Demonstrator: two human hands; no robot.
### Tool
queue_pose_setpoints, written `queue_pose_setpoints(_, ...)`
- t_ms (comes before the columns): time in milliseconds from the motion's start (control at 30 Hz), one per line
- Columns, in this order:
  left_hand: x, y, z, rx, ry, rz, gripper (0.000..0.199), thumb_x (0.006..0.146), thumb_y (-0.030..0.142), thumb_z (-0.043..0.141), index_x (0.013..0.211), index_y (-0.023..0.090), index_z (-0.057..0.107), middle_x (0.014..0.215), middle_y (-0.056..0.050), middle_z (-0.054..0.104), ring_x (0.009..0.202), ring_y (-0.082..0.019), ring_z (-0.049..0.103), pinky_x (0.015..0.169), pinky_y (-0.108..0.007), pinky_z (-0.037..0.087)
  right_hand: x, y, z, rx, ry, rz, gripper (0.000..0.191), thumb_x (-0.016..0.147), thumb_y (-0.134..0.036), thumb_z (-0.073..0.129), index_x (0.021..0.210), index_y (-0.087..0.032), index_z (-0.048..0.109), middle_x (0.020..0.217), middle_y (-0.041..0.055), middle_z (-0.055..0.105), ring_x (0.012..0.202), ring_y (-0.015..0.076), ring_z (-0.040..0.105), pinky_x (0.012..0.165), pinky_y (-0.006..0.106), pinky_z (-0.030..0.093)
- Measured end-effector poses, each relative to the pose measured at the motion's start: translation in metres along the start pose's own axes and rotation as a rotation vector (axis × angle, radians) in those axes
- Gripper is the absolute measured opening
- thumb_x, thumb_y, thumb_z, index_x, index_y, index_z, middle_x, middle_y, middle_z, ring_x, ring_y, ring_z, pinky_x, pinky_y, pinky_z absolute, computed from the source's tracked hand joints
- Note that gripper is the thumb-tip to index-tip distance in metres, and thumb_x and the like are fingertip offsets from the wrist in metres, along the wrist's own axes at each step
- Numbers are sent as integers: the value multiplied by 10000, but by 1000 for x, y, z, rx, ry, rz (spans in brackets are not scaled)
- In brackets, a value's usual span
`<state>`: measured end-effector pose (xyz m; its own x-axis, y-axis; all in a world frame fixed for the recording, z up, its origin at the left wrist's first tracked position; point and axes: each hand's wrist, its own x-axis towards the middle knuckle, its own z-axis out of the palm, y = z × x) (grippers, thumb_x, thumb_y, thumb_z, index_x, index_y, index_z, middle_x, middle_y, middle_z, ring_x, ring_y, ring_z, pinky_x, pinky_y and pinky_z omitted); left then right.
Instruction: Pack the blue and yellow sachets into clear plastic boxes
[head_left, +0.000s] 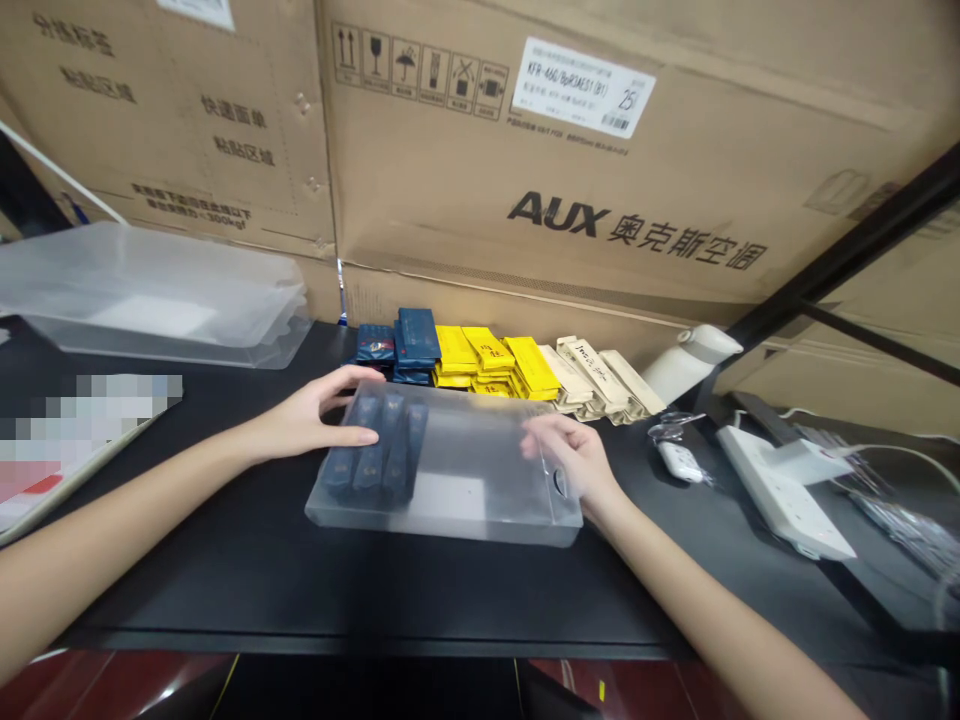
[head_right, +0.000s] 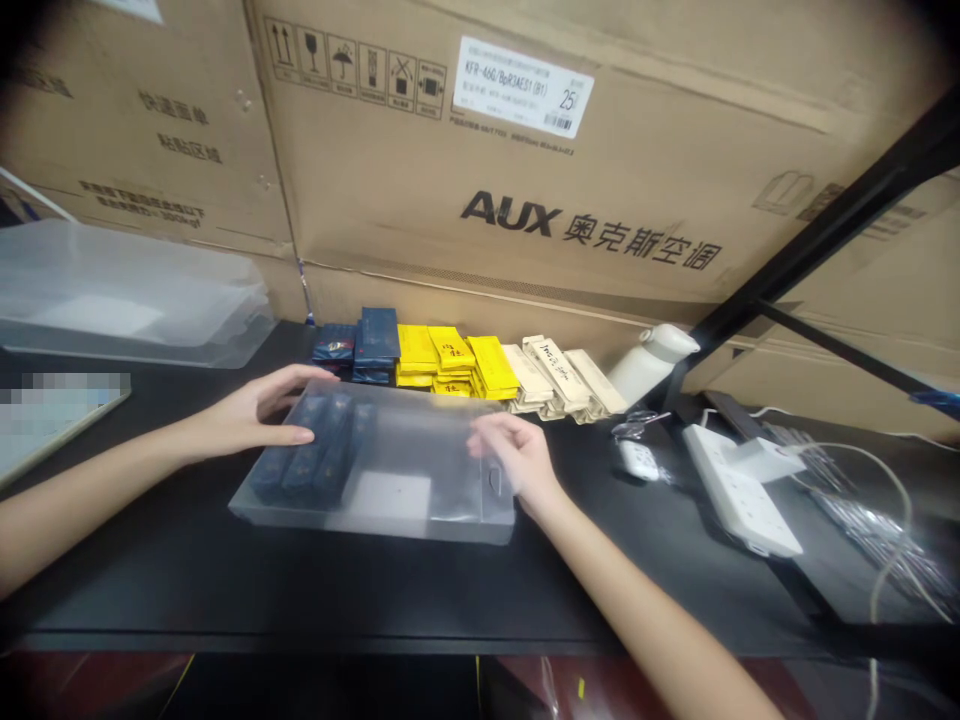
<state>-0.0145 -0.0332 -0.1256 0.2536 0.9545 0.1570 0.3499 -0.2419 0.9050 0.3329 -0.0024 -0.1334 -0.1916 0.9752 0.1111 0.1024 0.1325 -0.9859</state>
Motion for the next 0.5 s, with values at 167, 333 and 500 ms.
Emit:
queue_pose_setpoints(167, 12, -10, -7, -142, 261, -115, 543, 773, 564, 660, 1155, 183, 613, 1104, -113, 691, 1142, -289, 597, 1038, -477, 436, 6, 4, -5, 138, 157, 55, 217, 662, -376, 809, 730, -187, 724, 548, -33, 636, 447, 80, 534, 476, 203, 437)
queue_pose_setpoints(333, 22, -15, -12, -331, 295, -224, 585, 817, 495, 656, 1301, 179, 565, 894, -74, 703, 708, -161, 652, 636, -277, 565, 6, 7, -4, 134, 142, 43, 195, 691, -360, 792, 726, -183, 717, 512, -35, 621, 426, 75, 519, 478, 197, 416)
queue_pose_setpoints(500, 21, -17, -14, -363, 247, -256, 597, 843, 484, 627, 1366, 209, 537, 1052, -150, 720, 519, -116, 612, 426, -212, 494, 7, 9, -4, 131, 130, 47, 203, 702, -364, 783, 745, -178, 716, 508, -34, 622, 417, 78, 518, 475, 198, 407)
